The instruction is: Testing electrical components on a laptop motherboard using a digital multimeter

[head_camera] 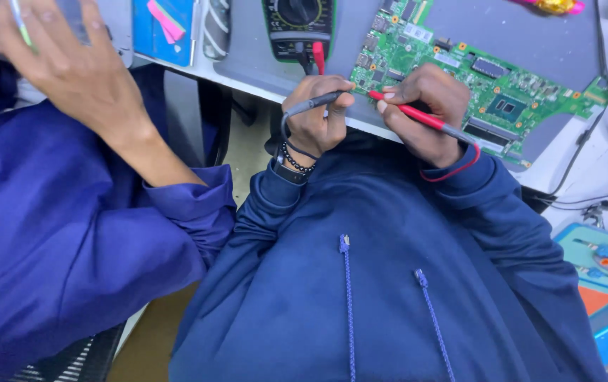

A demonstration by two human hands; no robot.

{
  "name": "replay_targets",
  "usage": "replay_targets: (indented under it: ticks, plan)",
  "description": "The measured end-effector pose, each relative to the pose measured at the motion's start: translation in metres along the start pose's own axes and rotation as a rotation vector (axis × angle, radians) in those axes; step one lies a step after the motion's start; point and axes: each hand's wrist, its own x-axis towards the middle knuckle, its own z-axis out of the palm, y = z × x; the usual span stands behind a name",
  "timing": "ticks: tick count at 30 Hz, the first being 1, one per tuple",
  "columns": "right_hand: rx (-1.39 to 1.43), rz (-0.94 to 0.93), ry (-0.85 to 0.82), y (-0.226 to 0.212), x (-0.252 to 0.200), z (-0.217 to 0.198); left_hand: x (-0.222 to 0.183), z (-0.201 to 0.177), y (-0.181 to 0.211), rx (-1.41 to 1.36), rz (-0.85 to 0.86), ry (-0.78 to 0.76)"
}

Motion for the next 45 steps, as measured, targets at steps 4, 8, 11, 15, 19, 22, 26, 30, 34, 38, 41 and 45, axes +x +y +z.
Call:
replay_targets:
  ticks: [4, 8, 11, 15, 19, 22, 26, 30, 34, 38, 41, 45]
  plan:
    - [0.064, 0.0, 0.053, 0.013, -0.004, 0.0, 0.005, 0.0, 0.003, 0.011, -0.008, 0.024]
    - [0.004, -0.004, 0.04, 0.006, -0.003, 0.0, 0.004, 0.001, 0.004, 0.007, -0.03, 0.025]
    - [-0.026, -0.018, 0.027, 0.005, -0.006, 0.002, 0.001, -0.001, 0.004, 0.008, -0.035, 0.005]
    - [-0.065, -0.046, 0.002, 0.0, -0.005, 0.001, 0.002, -0.002, 0.007, -0.008, -0.047, 0.0]
    - [-0.044, -0.061, -0.005, 0.003, -0.005, 0.001, 0.006, -0.005, 0.009, 0.0, -0.033, -0.008]
    - [-0.021, -0.062, 0.013, 0.007, -0.004, 0.002, 0.009, -0.004, 0.006, 0.004, -0.03, -0.019]
    - [-0.028, -0.03, 0.007, 0.006, -0.006, 0.003, 0.005, -0.004, 0.006, 0.005, -0.027, -0.013]
    - [0.006, -0.023, -0.01, 0.005, -0.004, 0.002, 0.003, -0.002, 0.002, -0.008, -0.007, -0.004]
    - [0.037, -0.027, -0.015, 0.007, -0.001, 0.002, 0.007, -0.002, 0.001, -0.02, -0.011, -0.005]
    - [0.014, -0.014, -0.007, 0.005, -0.007, 0.002, 0.0, -0.001, 0.002, -0.034, -0.006, 0.0]
    - [-0.002, -0.024, 0.007, 0.008, -0.004, 0.002, 0.003, -0.001, 0.0, -0.038, 0.013, 0.011]
    - [0.0, -0.033, 0.008, 0.009, -0.005, 0.002, 0.002, 0.0, -0.001, -0.048, 0.012, 0.007]
